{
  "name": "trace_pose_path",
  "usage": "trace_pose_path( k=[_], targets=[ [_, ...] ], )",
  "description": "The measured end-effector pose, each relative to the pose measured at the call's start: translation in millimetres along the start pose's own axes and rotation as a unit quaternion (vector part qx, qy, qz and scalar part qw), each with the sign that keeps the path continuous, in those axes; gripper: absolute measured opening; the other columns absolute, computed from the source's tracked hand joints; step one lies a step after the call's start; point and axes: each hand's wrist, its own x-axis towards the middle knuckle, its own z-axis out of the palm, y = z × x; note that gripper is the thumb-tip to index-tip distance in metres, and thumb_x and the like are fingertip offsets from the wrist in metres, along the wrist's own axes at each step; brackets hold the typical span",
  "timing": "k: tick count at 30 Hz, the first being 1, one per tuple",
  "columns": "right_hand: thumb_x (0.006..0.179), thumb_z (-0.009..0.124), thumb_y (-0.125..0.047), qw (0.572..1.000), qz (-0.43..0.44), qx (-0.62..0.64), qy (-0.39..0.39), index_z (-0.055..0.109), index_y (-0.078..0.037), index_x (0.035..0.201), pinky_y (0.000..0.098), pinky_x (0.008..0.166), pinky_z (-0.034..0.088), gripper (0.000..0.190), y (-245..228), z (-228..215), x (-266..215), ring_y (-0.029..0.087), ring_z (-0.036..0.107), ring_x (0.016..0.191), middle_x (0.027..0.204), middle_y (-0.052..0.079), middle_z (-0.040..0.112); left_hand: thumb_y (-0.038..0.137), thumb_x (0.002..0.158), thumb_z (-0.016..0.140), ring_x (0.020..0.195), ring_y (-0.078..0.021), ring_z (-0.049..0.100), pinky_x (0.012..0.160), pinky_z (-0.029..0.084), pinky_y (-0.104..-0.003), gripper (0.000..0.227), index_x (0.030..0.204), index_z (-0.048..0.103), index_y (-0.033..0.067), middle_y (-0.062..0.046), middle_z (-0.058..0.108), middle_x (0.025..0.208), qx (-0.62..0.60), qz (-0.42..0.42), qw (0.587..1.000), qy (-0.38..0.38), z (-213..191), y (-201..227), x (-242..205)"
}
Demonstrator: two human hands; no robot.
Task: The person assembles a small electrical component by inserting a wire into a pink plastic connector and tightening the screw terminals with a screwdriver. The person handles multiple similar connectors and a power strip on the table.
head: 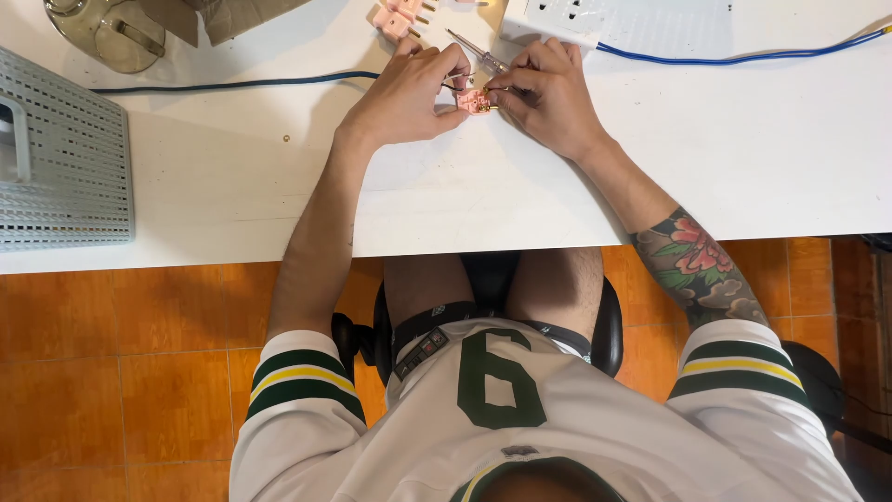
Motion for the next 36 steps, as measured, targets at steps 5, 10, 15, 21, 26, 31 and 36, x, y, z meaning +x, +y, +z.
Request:
trace_pose_path(
  k=[5, 10, 15, 21, 26, 31, 36],
  targets=[
    [0.116, 0.094, -0.028, 0.998, -0.017, -0.052, -0.013, 0.094, -0.019, 0.127, 0.0454, 0.101, 0.031, 0.014, -4.5, 1.0, 6.5, 0.026, 0.053, 0.114, 0.114, -0.003, 0.067, 0.023, 0.106, 0.081, 0.095, -0.0273, 0.052, 0.109, 0.036, -0.040, 0.032, 0.117, 0.053, 0.0123, -0.001, 0.065, 0.095, 0.005, -0.003, 1.000, -0.003, 0.6, -1.2, 0.7],
    [0.116, 0.089, -0.018, 0.996, -0.024, -0.080, -0.037, 0.093, -0.020, 0.131, 0.0465, 0.099, 0.030, 0.016, -6.6, -3.2, 7.3, 0.026, 0.055, 0.115, 0.112, -0.004, 0.070, 0.024, 0.107, 0.082, 0.092, -0.0247, 0.051, 0.104, 0.036, -0.038, 0.032, 0.115, 0.053, 0.0130, 0.001, 0.068, 0.099, 0.003, 0.002, 1.000, -0.001, 0.1, -1.1, 0.7],
    [0.113, 0.093, -0.012, 0.992, -0.058, -0.104, -0.036, 0.093, -0.018, 0.135, 0.0464, 0.096, 0.032, 0.022, 3.8, -0.9, 2.9, 0.030, 0.054, 0.112, 0.117, -0.001, 0.073, 0.023, 0.106, 0.083, 0.095, -0.0280, 0.049, 0.099, 0.039, -0.038, 0.033, 0.118, 0.053, 0.0120, -0.004, 0.061, 0.086, 0.013, -0.003, 1.000, 0.001, 3.5, -4.1, -0.7],
    [0.118, 0.090, -0.010, 0.995, -0.051, -0.081, -0.036, 0.090, -0.016, 0.125, 0.0433, 0.099, 0.031, 0.009, -7.4, -11.2, 6.8, 0.028, 0.054, 0.107, 0.109, -0.004, 0.075, 0.018, 0.104, 0.082, 0.083, -0.0263, 0.056, 0.110, 0.036, -0.041, 0.033, 0.116, 0.053, 0.0127, -0.001, 0.064, 0.090, 0.018, 0.025, 0.999, 0.011, 1.8, -3.5, 1.7],
    [0.114, 0.094, -0.016, 0.989, -0.074, -0.126, -0.028, 0.091, -0.019, 0.124, 0.0432, 0.098, 0.033, 0.011, -3.0, -11.3, 5.8, 0.028, 0.056, 0.111, 0.108, -0.005, 0.076, 0.021, 0.104, 0.081, 0.089, -0.0270, 0.057, 0.105, 0.038, -0.040, 0.032, 0.118, 0.054, 0.0113, -0.003, 0.068, 0.093, 0.016, 0.009, 1.000, 0.001, 3.1, -2.3, 3.1],
    [0.115, 0.094, -0.014, 0.989, -0.078, -0.126, -0.012, 0.092, -0.021, 0.123, 0.0428, 0.100, 0.034, 0.010, 0.6, -9.4, 1.2, 0.028, 0.058, 0.111, 0.109, -0.006, 0.076, 0.022, 0.103, 0.077, 0.093, -0.0279, 0.052, 0.102, 0.038, -0.038, 0.031, 0.120, 0.053, 0.0111, -0.005, 0.065, 0.090, 0.007, -0.012, 1.000, -0.015, 2.5, 1.1, 1.4],
    [0.111, 0.098, -0.016, 0.983, -0.104, -0.153, -0.017, 0.092, -0.023, 0.126, 0.0441, 0.098, 0.034, 0.017, 3.6, -8.2, 0.1, 0.027, 0.060, 0.109, 0.111, -0.004, 0.078, 0.020, 0.103, 0.076, 0.086, -0.0243, 0.055, 0.103, 0.038, -0.039, 0.026, 0.113, 0.052, 0.0136, 0.003, 0.069, 0.097, 0.001, 0.008, 1.000, 0.004, 4.2, 0.9, 2.0]
  ],
)
